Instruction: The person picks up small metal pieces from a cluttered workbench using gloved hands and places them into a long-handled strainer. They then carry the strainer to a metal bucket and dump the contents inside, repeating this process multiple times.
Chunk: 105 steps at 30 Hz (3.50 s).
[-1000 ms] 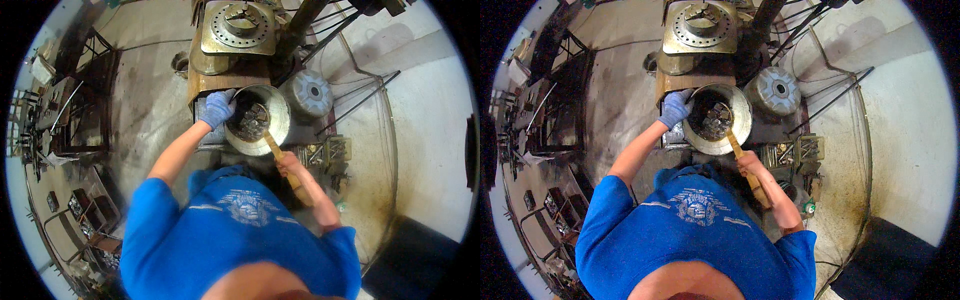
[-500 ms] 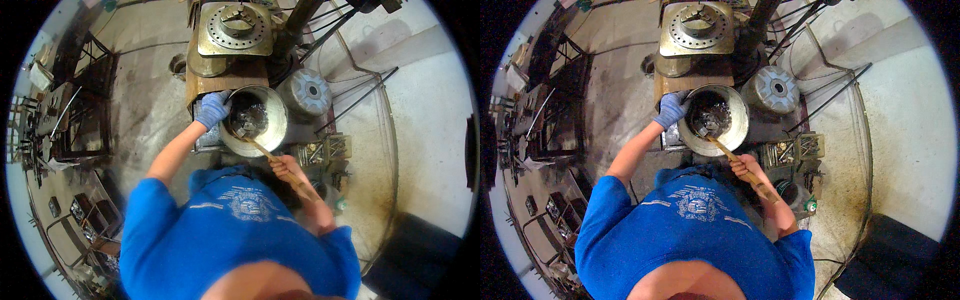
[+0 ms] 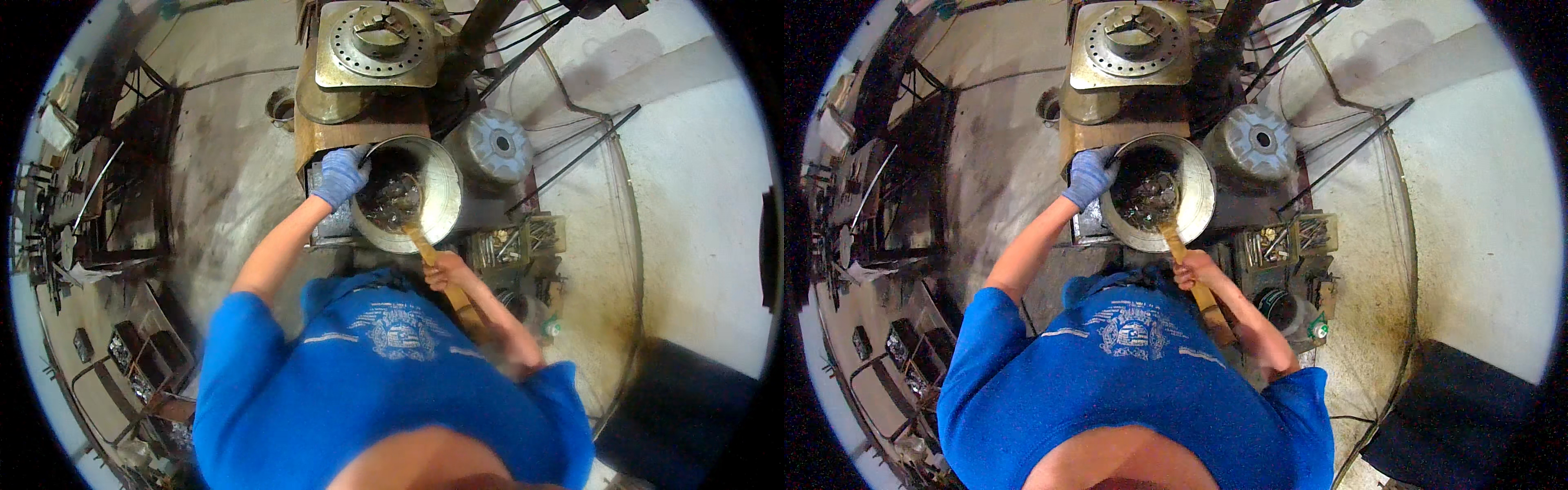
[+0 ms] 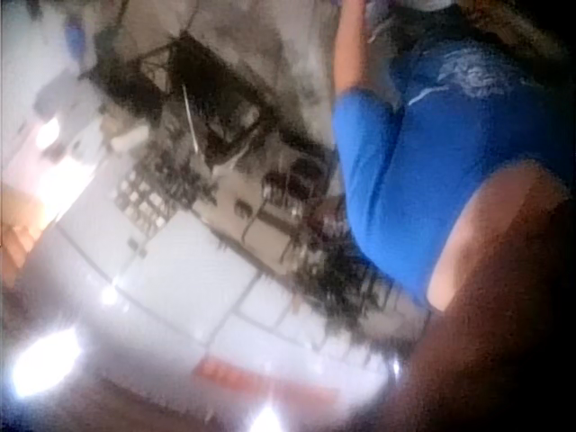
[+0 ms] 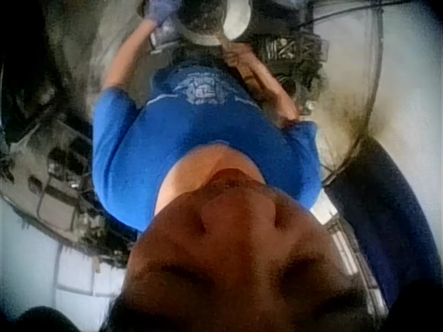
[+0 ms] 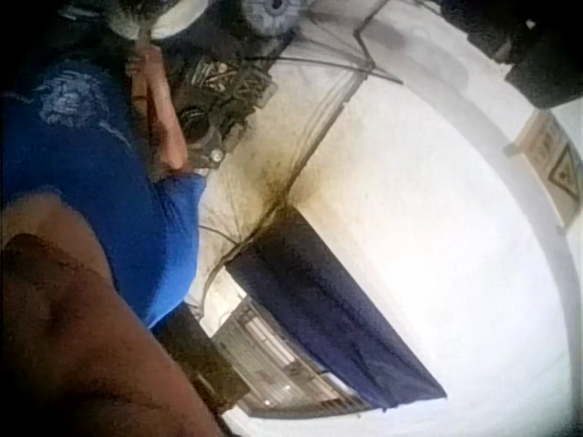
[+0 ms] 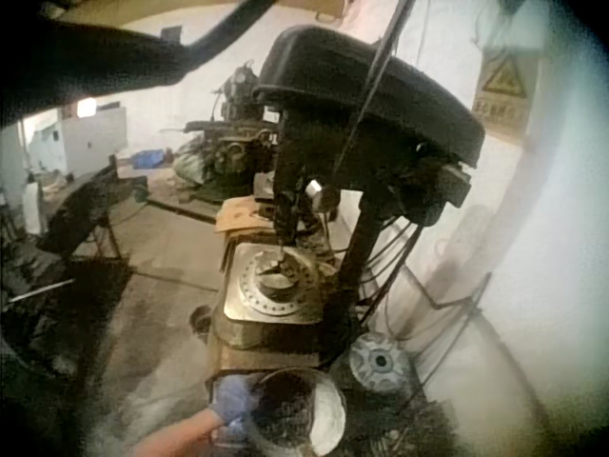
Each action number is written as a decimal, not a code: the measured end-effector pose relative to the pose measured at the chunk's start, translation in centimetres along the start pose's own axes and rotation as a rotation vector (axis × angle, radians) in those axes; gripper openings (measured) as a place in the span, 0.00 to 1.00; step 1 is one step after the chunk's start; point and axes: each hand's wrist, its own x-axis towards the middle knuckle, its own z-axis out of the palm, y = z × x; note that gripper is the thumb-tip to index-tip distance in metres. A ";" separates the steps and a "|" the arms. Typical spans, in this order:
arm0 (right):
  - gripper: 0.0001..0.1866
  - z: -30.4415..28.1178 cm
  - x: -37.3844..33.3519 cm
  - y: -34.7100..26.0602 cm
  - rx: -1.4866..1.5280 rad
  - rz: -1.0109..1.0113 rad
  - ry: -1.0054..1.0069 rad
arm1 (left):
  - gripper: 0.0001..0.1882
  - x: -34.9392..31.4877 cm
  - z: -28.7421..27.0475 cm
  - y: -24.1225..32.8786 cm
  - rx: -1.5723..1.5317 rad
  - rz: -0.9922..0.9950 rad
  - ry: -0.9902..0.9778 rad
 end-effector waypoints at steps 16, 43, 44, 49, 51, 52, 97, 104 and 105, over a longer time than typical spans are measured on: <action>0.09 1.7 -2.1 -2.5 -0.018 0.006 -0.001 | 0.15 -0.4 -1.0 -1.3 0.089 -0.063 0.000; 0.08 2.6 -1.2 -2.9 0.378 0.191 0.089 | 0.16 -0.8 -2.3 -2.7 -0.005 -0.080 -0.146; 0.08 2.8 -1.1 -2.2 0.250 0.123 0.143 | 0.16 -0.8 -2.6 -2.2 -0.010 -0.087 -0.188; 0.05 6.4 0.2 -1.7 0.195 0.056 0.139 | 0.15 -0.4 -1.5 -4.8 0.009 -0.023 -0.071; 0.06 6.9 0.8 -1.7 0.463 0.083 -0.021 | 0.12 -0.4 -1.0 -6.1 -0.018 -0.022 -0.008; 0.06 7.4 1.1 -1.7 0.519 0.074 -0.055 | 0.11 -0.4 -1.0 -6.4 -0.032 -0.024 0.025; 0.32 2.1 -10.7 -1.4 -0.318 -0.179 0.084 | 0.09 4.1 2.7 -8.2 0.235 -0.489 0.119; 0.26 -1.1 -9.3 -2.3 -0.151 0.090 -0.113 | 0.10 4.6 2.9 -8.0 0.209 -0.467 0.102; 0.26 -1.7 -9.3 -2.1 -0.108 0.098 0.000 | 0.10 4.8 2.6 -7.6 0.210 -0.494 0.072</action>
